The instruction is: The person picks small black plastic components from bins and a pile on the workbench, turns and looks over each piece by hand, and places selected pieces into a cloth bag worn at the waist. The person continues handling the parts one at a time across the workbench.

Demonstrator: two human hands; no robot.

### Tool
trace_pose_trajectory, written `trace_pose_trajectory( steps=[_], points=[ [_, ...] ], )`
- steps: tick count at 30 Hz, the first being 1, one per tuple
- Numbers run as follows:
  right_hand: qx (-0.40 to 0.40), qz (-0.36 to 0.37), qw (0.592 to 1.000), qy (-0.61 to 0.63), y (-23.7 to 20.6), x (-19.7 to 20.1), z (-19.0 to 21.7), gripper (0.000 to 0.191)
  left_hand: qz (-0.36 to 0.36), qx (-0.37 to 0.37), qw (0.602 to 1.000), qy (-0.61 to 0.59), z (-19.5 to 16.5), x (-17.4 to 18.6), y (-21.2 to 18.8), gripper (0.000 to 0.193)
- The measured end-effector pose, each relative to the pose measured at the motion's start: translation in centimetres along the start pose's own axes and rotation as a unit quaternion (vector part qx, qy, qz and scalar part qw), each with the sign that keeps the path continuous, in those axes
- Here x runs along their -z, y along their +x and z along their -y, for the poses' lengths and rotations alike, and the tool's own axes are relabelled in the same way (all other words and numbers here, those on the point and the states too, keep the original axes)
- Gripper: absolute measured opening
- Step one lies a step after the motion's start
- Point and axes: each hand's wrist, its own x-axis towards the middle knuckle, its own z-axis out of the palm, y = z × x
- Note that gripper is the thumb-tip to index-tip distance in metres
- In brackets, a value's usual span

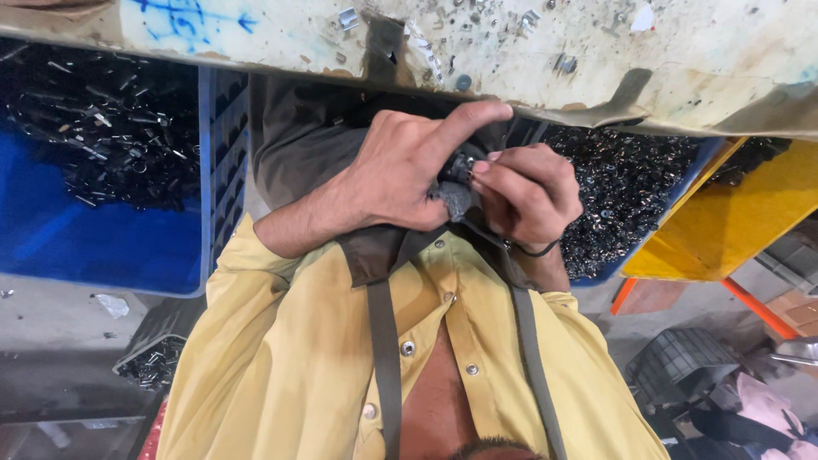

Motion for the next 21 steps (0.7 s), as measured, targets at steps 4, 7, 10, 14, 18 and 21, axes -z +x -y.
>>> trace_pose_trajectory(
  steps=[4, 7, 10, 14, 18, 21],
  points=[
    [0.004, 0.028, 1.0, 0.009, 0.7, 0.1, 0.5, 0.02, 0.019, -0.017, 1.0, 0.008, 0.0, 0.1, 0.0, 0.095],
    [-0.002, 0.059, 0.997, 0.051, 1.1, 0.4, 0.1, 0.02, 0.052, -0.04, 0.997, 0.035, 0.4, 0.4, -0.1, 0.106],
    [-0.001, 0.096, 0.989, 0.11, 1.2, 0.7, -0.6, 0.02, 0.108, -0.055, 0.99, 0.067, 0.8, 0.9, 0.2, 0.117],
    [0.035, 0.154, 0.978, 0.135, 1.1, 0.2, -1.9, 0.022, 0.172, -0.047, 0.978, 0.105, -0.1, 2.1, 0.7, 0.122],
    [0.037, 0.106, 0.985, 0.134, 0.4, -1.3, -3.2, 0.021, 0.09, 0.066, 0.981, 0.159, -1.3, 5.4, -2.3, 0.102],
    [-0.314, -0.271, 0.693, 0.59, -0.4, -1.8, -4.1, 0.026, 0.002, 0.289, 0.905, 0.312, -1.2, 8.7, -7.8, 0.073]
  ],
)
